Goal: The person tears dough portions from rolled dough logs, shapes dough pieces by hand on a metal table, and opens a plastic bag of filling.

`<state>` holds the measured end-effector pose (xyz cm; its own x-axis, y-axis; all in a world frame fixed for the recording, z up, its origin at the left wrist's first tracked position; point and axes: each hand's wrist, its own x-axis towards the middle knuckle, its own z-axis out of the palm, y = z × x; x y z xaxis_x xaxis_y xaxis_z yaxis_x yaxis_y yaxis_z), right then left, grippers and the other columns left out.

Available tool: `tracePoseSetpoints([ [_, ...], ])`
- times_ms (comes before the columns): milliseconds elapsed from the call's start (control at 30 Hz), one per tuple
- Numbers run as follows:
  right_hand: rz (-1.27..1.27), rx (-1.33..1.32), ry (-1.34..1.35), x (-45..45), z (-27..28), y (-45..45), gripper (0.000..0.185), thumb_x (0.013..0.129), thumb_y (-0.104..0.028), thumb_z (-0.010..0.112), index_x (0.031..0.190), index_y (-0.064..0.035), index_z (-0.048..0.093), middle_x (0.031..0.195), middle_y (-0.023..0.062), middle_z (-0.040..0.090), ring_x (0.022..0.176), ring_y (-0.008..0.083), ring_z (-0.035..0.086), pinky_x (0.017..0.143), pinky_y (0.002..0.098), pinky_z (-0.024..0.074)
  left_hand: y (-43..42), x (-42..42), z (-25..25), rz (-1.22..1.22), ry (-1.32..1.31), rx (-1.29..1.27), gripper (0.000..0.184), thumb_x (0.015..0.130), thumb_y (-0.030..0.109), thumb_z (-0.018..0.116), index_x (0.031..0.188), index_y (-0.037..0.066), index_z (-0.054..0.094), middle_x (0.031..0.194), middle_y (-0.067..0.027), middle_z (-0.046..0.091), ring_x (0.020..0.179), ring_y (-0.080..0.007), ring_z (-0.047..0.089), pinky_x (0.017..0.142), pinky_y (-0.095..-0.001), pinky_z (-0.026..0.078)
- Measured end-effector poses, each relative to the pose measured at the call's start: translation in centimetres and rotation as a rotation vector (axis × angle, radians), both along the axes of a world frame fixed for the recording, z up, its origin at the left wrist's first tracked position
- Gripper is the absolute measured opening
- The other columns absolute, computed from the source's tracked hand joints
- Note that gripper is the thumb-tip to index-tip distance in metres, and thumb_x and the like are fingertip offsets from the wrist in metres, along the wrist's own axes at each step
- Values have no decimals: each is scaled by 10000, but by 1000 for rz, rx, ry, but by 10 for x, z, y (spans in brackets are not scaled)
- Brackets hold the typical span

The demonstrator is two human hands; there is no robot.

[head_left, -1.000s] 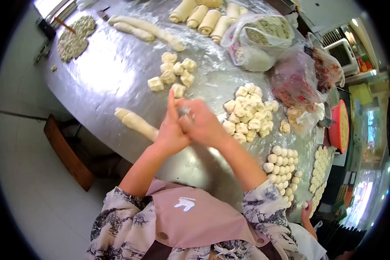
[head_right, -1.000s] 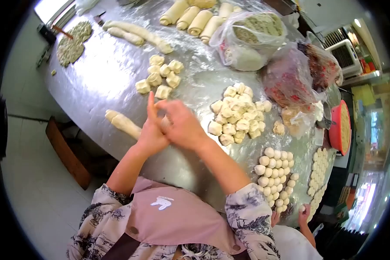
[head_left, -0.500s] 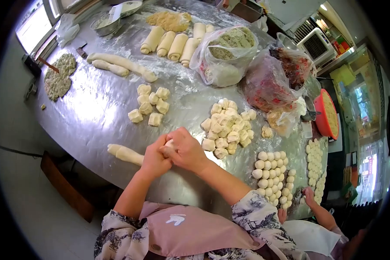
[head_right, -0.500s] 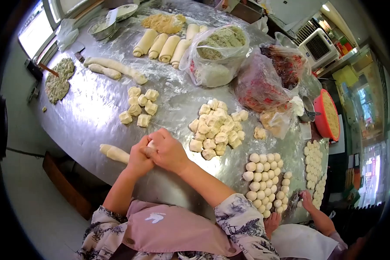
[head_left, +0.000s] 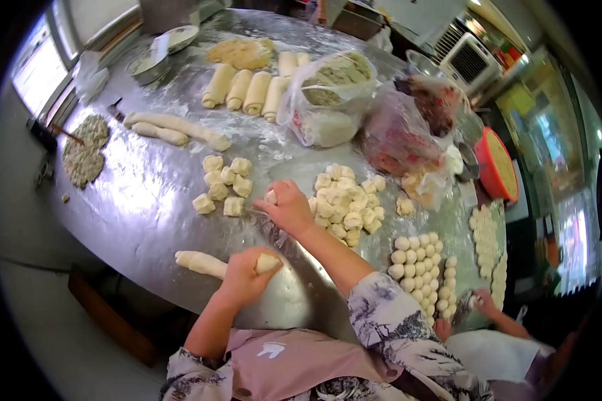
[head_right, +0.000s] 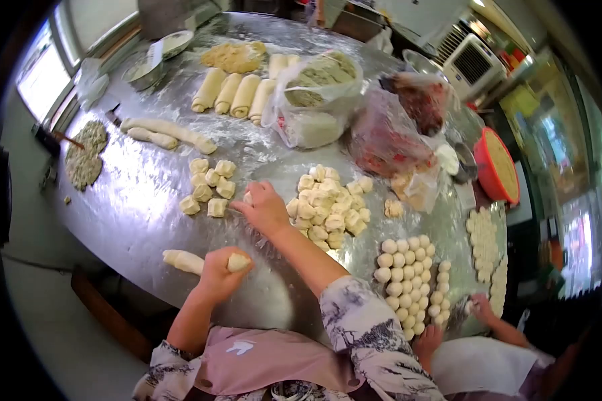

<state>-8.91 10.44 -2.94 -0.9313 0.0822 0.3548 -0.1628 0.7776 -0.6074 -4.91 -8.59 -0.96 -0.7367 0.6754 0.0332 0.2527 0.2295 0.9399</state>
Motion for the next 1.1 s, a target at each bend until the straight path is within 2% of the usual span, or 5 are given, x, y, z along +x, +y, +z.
tracePoseSetpoints([
  [167, -44, -99, 64, 1, 12, -6, 437, 926, -323, 640, 1271, -65, 567, 1259, 211, 538, 1187, 393, 536, 1023, 416, 438, 11, -11, 0, 251, -36, -92, 887, 766, 106, 797, 1485, 98, 277, 1110, -170, 643, 909, -271, 655, 812, -372, 522],
  [333, 362, -288, -301, 47, 24, -26, 340, 947, -306, 609, 1158, -40, 585, 1106, 210, 570, 1056, 387, 567, 930, 441, 460, 21, -15, -35, 380, 44, 165, 1090, 727, 35, 787, 1538, 98, 60, 1297, -211, 543, 1051, -254, 641, 860, -348, 521],
  [533, 219, -314, -60, 55, 23, -32, 164, 934, -174, 617, 978, -25, 564, 947, 173, 581, 860, 386, 582, 750, 428, 499, -3, -21, -47, 51, 99, -118, 570, 773, 0, 708, 1310, 24, 519, 1140, -120, 654, 992, -165, 635, 841, -310, 514],
  [633, 227, -262, 6, 50, 23, -34, 207, 912, -219, 654, 973, -40, 569, 922, 166, 580, 838, 378, 603, 714, 429, 510, 4, -18, -50, 206, -4, 66, 433, 752, 49, 716, 1171, 44, 606, 921, -144, 692, 842, -251, 674, 794, -346, 525],
  [1100, 70, -59, 132, 13, 7, -29, 189, 828, -217, 719, 845, -73, 598, 777, 118, 588, 731, 351, 611, 623, 449, 503, 3, -12, -17, 90, -188, 192, 102, 826, 52, 704, 912, 36, 652, 817, -104, 659, 742, -203, 621, 697, -328, 502],
])
